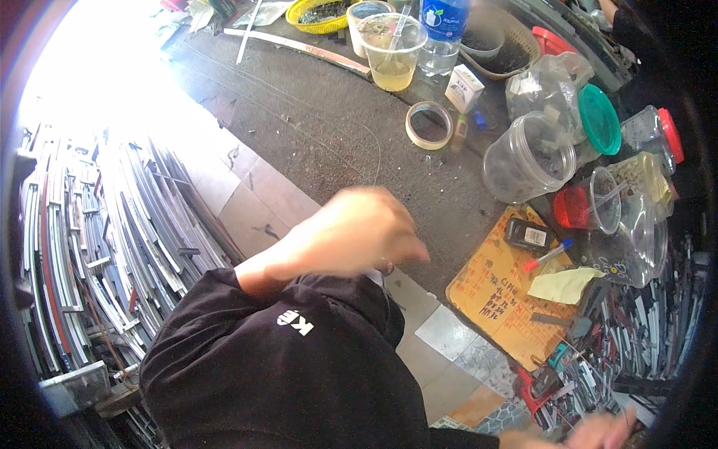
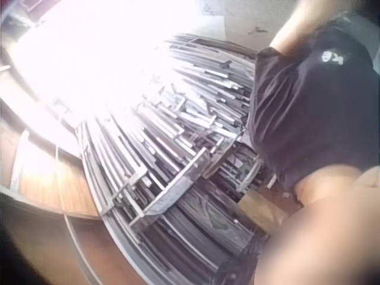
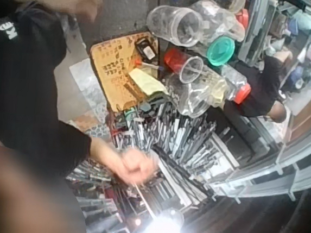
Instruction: The person assembles window frame components on a workbench. They align and insert small plastic pieces into metal profiles, use pliers to secure parts, and repeatedly reposition the profiles to fit components. The person handles multiple profiles and small parts throughout the clip.
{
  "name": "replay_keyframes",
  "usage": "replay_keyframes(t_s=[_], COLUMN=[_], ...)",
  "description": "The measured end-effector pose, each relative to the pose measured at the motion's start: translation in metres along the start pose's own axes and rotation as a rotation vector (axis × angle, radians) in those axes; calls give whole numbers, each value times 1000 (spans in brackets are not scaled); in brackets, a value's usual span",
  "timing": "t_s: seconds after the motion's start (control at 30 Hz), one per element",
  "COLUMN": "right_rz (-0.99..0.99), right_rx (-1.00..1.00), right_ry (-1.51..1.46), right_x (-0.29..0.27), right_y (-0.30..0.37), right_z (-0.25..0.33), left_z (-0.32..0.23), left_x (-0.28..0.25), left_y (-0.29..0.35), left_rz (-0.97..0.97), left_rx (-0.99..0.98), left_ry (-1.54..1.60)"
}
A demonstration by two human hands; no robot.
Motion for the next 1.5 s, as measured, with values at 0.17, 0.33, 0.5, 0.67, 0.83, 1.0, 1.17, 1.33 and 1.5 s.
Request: replay_keyframes(t_s=[0.17, 0.33, 0.5, 0.67, 0.83, 1.0, 1.17, 1.33, 1.5], right_rz=[212, -138, -405, -555, -620, -782, -812, -946, -827], right_rx=[440, 159, -110, -44, -102, -39, 191, 402, 469], right_ry=[-765, -1291, -1161, -1177, -1010, -761, -553, -183, 934], right_x=[172, 165, 39, -16, -45, -101, -119, -37, 196], right_y=[-53, -90, -49, 20, 34, 43, 26, -8, -115], right_z=[-156, -162, -188, -207, -199, -230, -266, -284, -272], left_z=[-88, -13, 170, 271, 363, 467, 577, 626, 576], left_x=[23, 14, -67, -122, -168, -218, -273, -343, -402], left_y=[32, 75, 286, 452, 564, 669, 769, 772, 612], left_rz=[14, 233, -1063, -1151, -1269, -1439, -1492, -1620, -1088], left_rx=[681, 540, 185, 600, 431, 58, 99, -516, -543], left_ry=[759, 940, 930, 1053, 1028, 1029, 1148, 853, 333])
Point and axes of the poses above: each hand's wrist, its own y-axis away from the middle knuckle, its own x-axis out of the palm, z = x × y, the point moved 7 cm from there along -y, towards the middle knuckle, and after that the axes turned 8 degrees about z, right-handed, at the moved point
